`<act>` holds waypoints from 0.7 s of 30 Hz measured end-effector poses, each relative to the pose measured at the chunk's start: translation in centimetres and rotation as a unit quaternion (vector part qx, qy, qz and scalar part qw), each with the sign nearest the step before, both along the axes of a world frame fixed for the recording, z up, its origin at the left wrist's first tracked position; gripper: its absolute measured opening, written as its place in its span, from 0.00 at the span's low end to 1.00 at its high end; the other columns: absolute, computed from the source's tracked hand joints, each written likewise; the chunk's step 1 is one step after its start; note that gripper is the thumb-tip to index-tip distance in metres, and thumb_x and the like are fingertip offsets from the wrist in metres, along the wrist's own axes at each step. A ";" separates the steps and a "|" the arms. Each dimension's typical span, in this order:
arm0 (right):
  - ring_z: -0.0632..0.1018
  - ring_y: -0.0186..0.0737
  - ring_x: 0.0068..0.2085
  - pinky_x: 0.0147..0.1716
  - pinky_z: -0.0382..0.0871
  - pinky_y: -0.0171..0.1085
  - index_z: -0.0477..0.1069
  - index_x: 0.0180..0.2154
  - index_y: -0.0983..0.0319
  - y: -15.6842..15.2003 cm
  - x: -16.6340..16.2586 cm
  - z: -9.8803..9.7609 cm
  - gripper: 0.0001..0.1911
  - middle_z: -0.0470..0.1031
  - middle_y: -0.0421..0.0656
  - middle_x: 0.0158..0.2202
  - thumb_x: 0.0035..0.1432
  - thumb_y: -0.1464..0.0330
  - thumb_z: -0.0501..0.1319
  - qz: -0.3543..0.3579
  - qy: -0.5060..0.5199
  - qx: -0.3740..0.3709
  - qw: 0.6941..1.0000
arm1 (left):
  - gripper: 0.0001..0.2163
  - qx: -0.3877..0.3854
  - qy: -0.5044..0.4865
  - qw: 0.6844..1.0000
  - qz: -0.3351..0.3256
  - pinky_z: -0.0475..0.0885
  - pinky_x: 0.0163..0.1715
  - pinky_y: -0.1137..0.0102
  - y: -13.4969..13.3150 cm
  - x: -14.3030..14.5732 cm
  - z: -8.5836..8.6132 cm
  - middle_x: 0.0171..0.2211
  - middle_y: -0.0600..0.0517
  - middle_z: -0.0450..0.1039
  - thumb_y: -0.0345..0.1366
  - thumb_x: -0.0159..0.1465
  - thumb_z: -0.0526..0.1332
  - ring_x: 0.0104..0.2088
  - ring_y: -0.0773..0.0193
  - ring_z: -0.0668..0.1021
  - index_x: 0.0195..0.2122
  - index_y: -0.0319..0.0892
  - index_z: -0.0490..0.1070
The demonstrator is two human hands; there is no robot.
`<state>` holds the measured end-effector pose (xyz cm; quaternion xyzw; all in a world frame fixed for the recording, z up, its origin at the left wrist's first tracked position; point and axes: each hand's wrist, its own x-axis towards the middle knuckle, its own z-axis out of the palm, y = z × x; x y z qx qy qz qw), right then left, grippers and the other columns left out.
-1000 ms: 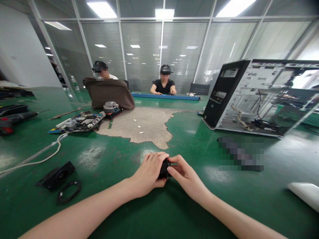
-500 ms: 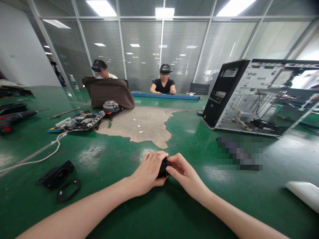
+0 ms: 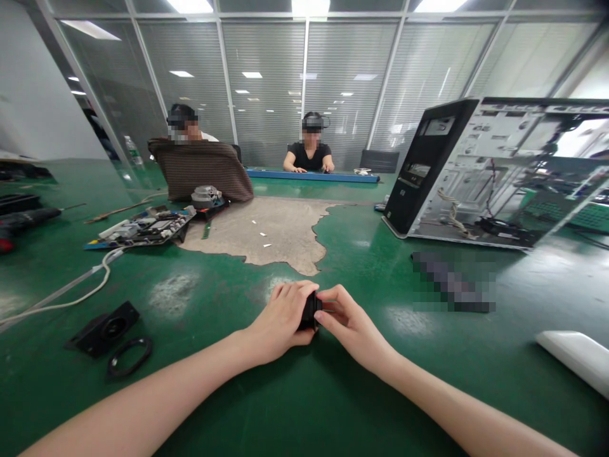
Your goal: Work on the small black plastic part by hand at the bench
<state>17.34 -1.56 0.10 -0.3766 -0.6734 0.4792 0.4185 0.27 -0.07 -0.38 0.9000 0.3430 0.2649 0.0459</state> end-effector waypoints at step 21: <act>0.73 0.36 0.43 0.43 0.69 0.39 0.60 0.42 0.59 -0.1 0.1 0.2 0.12 0.67 0.42 0.42 0.55 0.68 0.56 0.001 -0.008 -0.009 1.000 | 0.29 -0.008 -0.003 1.000 -0.001 0.57 0.48 0.58 -0.1 0.1 0.2 0.50 0.43 0.59 0.31 0.53 0.60 0.50 0.54 0.63 0.54 0.41 0.46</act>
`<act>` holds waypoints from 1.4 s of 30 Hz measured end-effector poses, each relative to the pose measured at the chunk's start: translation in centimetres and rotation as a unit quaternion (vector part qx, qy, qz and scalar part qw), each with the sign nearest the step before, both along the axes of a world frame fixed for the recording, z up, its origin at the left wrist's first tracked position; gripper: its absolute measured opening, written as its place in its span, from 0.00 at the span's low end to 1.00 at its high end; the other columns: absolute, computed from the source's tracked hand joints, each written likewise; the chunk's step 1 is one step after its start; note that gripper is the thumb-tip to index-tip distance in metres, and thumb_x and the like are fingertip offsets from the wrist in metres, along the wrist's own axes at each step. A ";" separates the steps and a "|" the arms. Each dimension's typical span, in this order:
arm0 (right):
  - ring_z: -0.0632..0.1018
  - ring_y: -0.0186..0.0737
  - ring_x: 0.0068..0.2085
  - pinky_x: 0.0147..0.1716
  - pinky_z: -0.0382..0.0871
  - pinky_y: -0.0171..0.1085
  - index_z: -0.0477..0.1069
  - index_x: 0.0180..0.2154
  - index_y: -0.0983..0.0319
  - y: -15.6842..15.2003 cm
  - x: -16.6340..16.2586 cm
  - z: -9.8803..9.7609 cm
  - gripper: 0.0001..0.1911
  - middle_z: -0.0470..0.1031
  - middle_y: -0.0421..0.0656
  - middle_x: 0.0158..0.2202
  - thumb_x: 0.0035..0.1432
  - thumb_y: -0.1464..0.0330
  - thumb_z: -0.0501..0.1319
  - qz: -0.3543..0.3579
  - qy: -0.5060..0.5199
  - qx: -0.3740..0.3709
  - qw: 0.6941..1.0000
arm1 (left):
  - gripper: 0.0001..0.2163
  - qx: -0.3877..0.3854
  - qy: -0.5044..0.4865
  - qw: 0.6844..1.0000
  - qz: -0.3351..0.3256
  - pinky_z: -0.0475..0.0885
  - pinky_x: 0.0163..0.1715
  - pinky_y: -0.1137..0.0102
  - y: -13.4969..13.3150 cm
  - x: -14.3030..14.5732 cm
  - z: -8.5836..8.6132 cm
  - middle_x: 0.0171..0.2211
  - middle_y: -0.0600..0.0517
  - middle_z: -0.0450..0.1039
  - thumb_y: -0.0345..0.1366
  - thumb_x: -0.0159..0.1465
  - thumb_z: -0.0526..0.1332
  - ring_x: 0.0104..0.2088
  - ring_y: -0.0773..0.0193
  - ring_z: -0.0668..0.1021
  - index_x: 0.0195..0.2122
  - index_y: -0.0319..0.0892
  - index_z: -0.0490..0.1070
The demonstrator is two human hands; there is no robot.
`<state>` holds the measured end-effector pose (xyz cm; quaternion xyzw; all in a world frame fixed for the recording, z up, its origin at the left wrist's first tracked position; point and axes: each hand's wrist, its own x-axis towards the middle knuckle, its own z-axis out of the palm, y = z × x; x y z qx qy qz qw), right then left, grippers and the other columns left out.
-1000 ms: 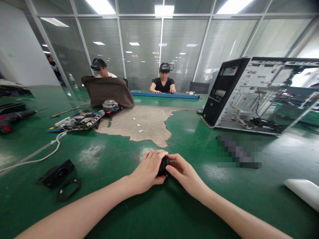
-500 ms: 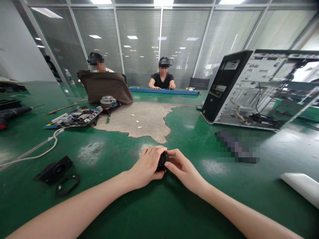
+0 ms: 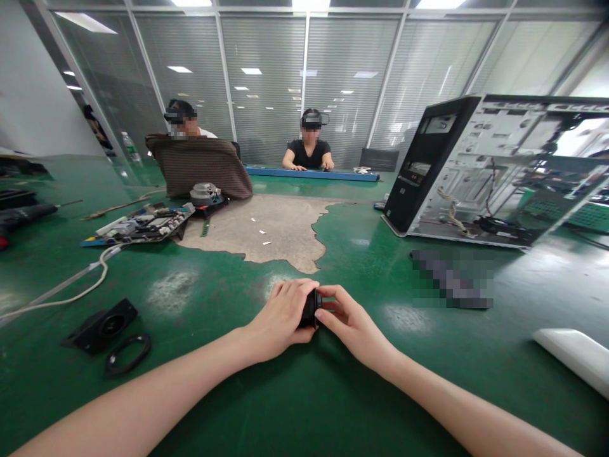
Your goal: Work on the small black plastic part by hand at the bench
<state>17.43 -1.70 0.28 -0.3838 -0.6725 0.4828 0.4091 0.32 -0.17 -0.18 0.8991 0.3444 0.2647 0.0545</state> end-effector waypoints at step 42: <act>0.73 0.36 0.42 0.42 0.69 0.37 0.60 0.37 0.59 0.2 0.1 -0.2 0.08 0.67 0.40 0.39 0.55 0.65 0.57 0.010 0.034 -0.011 0.999 | 0.30 0.017 -0.011 1.000 0.000 0.59 0.47 0.56 0.0 0.0 -0.3 0.50 0.44 0.60 0.30 0.53 0.59 0.50 0.53 0.65 0.54 0.43 0.46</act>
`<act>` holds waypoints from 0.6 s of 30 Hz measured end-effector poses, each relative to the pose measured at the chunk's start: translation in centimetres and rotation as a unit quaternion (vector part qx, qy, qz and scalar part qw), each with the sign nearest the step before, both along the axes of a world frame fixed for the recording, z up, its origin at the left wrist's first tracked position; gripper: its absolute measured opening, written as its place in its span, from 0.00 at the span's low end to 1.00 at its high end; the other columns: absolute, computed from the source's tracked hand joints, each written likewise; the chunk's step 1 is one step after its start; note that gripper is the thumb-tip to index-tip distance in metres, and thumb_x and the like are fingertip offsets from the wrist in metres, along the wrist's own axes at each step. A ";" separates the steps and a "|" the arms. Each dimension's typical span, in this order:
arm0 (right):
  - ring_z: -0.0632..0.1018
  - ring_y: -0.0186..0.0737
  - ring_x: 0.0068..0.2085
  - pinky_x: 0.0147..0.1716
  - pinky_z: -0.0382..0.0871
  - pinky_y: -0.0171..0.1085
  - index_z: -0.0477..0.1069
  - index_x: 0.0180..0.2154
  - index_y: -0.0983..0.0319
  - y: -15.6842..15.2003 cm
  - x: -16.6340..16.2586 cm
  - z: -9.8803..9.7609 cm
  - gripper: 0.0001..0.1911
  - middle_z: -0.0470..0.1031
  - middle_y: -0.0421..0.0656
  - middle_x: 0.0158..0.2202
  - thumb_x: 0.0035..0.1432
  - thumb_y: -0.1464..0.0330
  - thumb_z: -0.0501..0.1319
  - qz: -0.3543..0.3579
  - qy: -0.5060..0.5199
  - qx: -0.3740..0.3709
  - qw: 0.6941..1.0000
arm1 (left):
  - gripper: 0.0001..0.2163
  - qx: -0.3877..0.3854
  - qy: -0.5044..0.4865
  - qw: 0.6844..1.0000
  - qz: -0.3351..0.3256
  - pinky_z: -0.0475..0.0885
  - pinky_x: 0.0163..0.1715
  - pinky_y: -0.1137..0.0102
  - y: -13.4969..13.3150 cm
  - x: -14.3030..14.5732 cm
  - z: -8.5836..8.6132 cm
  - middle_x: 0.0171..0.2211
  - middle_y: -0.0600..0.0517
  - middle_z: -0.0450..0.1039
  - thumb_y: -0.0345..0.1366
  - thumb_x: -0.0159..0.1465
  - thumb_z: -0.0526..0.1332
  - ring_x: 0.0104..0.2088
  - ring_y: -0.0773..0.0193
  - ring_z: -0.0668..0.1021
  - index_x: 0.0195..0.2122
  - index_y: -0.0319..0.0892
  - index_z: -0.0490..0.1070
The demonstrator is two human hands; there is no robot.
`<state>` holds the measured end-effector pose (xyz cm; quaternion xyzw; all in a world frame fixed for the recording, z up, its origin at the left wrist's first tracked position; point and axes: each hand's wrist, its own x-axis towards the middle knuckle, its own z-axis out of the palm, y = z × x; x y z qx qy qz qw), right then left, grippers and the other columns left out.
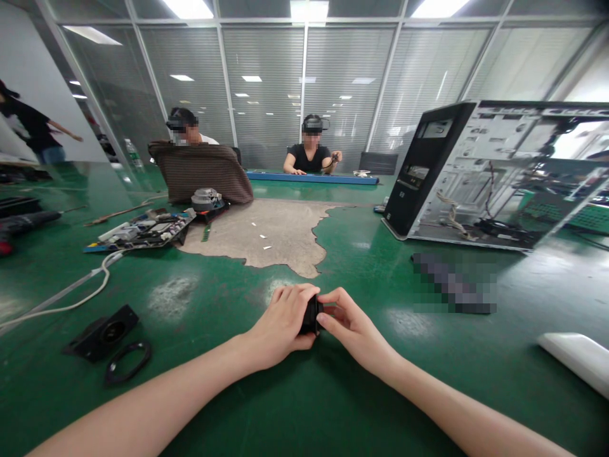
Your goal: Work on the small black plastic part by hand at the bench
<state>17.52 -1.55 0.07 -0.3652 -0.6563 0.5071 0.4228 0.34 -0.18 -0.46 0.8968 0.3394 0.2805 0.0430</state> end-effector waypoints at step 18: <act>0.73 0.35 0.40 0.41 0.69 0.38 0.59 0.38 0.58 0.0 0.0 0.0 0.09 0.66 0.40 0.38 0.55 0.66 0.57 -0.001 0.000 -0.010 1.000 | 0.30 -0.007 0.010 1.000 -0.001 0.58 0.48 0.58 0.1 0.0 0.0 0.50 0.44 0.60 0.29 0.52 0.60 0.50 0.54 0.64 0.54 0.42 0.46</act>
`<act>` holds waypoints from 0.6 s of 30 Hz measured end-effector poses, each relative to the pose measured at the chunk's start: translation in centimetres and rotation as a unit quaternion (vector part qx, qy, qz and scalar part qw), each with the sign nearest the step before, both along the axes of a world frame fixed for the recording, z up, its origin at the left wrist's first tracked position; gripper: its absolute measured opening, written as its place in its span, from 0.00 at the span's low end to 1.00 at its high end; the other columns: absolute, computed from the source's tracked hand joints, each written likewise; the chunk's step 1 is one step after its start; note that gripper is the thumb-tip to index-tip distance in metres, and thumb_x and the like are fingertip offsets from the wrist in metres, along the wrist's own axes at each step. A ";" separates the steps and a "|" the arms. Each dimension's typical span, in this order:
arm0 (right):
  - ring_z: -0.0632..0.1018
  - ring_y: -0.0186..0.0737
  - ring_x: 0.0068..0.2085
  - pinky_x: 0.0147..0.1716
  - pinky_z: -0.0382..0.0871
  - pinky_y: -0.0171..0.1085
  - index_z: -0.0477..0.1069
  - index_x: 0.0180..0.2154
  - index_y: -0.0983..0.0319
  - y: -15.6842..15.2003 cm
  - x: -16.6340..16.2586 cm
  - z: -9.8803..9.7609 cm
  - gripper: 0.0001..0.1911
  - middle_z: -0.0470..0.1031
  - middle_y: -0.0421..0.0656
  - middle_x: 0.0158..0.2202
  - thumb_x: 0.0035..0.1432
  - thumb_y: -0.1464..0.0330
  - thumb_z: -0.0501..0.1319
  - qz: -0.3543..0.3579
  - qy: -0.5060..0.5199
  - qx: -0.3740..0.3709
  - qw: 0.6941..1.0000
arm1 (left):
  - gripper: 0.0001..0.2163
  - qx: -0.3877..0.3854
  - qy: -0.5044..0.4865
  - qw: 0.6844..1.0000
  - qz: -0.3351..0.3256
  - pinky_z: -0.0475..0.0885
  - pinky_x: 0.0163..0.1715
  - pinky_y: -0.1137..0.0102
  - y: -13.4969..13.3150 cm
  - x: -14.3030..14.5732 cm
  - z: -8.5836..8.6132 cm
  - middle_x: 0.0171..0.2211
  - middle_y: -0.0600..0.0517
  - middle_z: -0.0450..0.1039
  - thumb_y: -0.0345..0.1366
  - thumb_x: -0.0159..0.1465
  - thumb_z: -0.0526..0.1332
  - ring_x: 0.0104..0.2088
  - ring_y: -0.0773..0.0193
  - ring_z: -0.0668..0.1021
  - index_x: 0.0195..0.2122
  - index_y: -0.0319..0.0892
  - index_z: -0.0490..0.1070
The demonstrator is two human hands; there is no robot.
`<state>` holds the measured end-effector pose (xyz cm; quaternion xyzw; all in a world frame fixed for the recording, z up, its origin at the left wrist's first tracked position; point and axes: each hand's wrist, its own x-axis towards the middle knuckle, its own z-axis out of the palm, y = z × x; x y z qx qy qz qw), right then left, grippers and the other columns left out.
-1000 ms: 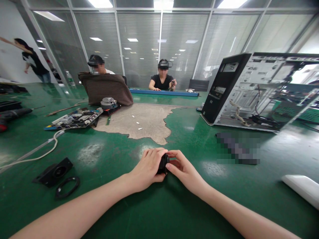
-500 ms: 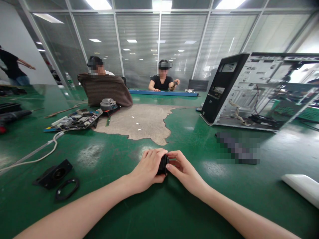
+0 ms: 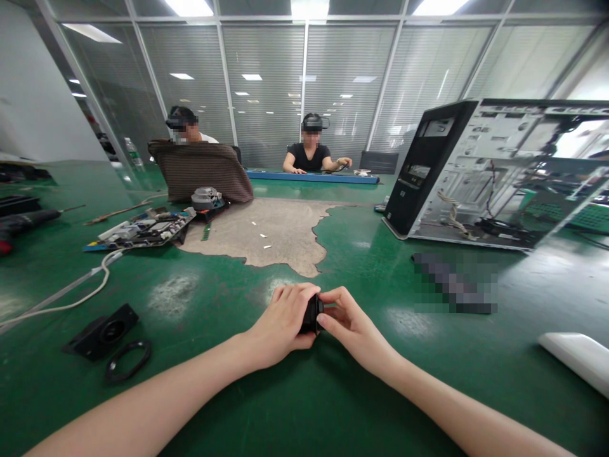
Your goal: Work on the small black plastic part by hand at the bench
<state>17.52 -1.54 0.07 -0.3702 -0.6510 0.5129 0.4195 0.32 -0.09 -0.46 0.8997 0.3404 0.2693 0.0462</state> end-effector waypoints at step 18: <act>0.72 0.35 0.42 0.42 0.69 0.38 0.59 0.41 0.58 0.1 0.0 -0.2 0.12 0.66 0.41 0.40 0.54 0.69 0.57 0.008 0.007 -0.002 1.000 | 0.30 -0.005 0.008 1.000 0.000 0.57 0.48 0.58 0.0 0.0 0.1 0.50 0.43 0.59 0.30 0.52 0.60 0.50 0.54 0.63 0.54 0.41 0.45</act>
